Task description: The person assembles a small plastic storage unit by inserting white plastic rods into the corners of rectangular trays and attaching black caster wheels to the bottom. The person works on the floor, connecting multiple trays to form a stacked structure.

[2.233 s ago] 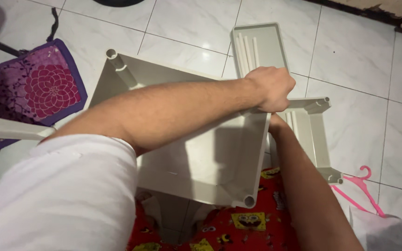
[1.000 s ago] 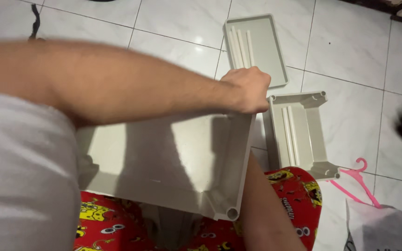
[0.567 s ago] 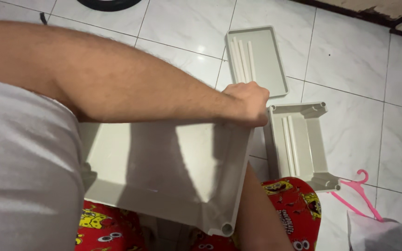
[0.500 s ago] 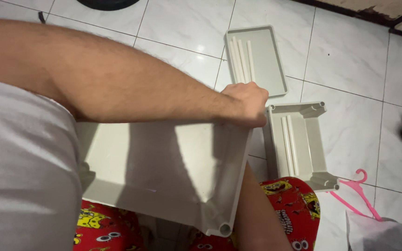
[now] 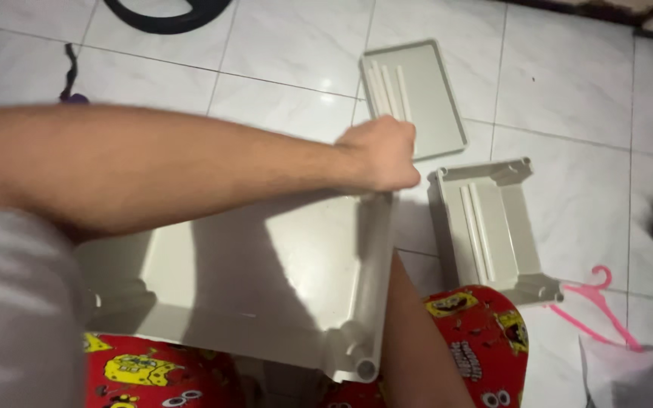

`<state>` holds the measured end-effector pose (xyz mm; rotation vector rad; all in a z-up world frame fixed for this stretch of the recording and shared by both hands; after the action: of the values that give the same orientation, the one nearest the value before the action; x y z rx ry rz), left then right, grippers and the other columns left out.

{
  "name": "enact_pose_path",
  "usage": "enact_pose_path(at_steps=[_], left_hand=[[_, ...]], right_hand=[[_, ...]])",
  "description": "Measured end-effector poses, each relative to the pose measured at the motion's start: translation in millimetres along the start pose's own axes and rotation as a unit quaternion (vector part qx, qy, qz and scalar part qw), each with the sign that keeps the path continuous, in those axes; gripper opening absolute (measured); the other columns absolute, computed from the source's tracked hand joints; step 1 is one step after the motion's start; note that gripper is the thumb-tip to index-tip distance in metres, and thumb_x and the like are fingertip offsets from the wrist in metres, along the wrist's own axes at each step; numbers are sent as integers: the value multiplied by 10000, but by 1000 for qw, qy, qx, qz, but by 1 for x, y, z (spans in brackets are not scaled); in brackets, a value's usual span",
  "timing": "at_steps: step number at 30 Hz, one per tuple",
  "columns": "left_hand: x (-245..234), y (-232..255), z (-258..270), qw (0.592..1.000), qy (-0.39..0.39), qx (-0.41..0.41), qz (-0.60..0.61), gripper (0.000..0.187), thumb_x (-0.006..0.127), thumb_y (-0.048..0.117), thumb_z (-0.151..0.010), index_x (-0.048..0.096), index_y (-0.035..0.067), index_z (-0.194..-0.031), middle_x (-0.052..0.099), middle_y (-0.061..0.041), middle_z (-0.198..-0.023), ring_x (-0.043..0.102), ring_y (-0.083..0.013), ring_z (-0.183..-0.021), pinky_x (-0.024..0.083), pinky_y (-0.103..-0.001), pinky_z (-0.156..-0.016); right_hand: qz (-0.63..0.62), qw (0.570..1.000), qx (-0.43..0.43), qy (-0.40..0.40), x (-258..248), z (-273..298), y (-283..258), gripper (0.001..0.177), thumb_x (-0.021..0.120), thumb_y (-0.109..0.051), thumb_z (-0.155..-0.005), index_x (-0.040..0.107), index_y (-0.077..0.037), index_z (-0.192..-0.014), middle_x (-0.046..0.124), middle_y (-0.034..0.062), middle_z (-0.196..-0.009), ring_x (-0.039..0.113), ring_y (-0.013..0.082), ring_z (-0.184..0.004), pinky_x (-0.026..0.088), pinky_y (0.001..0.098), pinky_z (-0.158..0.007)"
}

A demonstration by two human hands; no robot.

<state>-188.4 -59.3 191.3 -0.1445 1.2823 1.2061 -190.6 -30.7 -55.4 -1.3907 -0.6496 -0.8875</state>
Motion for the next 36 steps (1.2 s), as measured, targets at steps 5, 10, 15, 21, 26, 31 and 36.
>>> enact_pose_path(at_steps=[5,10,15,21,26,31,36], left_hand=[[-21,0,9,999,43,15,1,239,670,197,-687,727,-22,-766,716,-195,-700,737,-312,-672,605,-450,-668],[-51,6,22,993,103,54,8,230,652,224,-774,695,6,-716,691,-150,-623,735,-270,-605,605,-428,-639],[-70,16,38,981,158,112,6,287,635,252,-886,665,54,-681,682,-113,-622,687,-279,-600,555,-440,-652],[-117,29,115,908,286,290,-103,146,663,158,-958,670,12,-967,663,-157,-968,607,-341,-986,491,-469,-873],[-108,-19,194,905,321,239,-141,84,658,129,-1029,672,47,-1021,651,-92,-925,613,-250,-905,509,-406,-820],[34,-40,302,880,368,297,-50,73,674,104,-945,645,104,-877,628,-90,-793,590,-239,-715,474,-404,-685],[238,-46,268,959,128,195,163,116,614,147,-1039,730,145,-1053,732,-57,-998,742,-180,-990,611,-328,-950]], right_hand=[[-8,999,-49,-5,9,-11,-24,346,484,-293,-1023,610,-27,-1204,682,85,-1068,679,160,-946,571,309,-765],[258,962,-59,66,4,-22,-51,305,534,-238,-1043,663,25,-1126,673,62,-976,643,133,-843,512,288,-648],[341,930,-134,32,16,-26,-67,274,628,-81,-971,670,63,-1201,691,73,-1059,669,124,-908,546,275,-694],[353,925,-143,16,2,-31,-74,278,619,-76,-984,639,54,-1229,673,84,-1087,656,148,-943,541,294,-735],[369,920,-131,28,-13,-25,-73,283,612,-72,-994,614,46,-1251,658,92,-1110,645,168,-972,537,310,-769],[386,913,-123,52,-31,-20,-55,290,605,-68,-1005,588,38,-1274,643,101,-1134,634,188,-1002,533,326,-803],[440,886,-120,88,-49,2,-19,299,598,-65,-1015,563,30,-1297,627,110,-1157,622,207,-1031,530,342,-838]])
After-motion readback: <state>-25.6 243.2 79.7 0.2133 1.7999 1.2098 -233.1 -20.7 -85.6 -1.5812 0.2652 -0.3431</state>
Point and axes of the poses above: each hand's wrist, its own z-axis away from the middle knuckle, its own x-axis out of the palm, y = z × x, the point moved 10 cm from there along -z, towards the middle knuckle
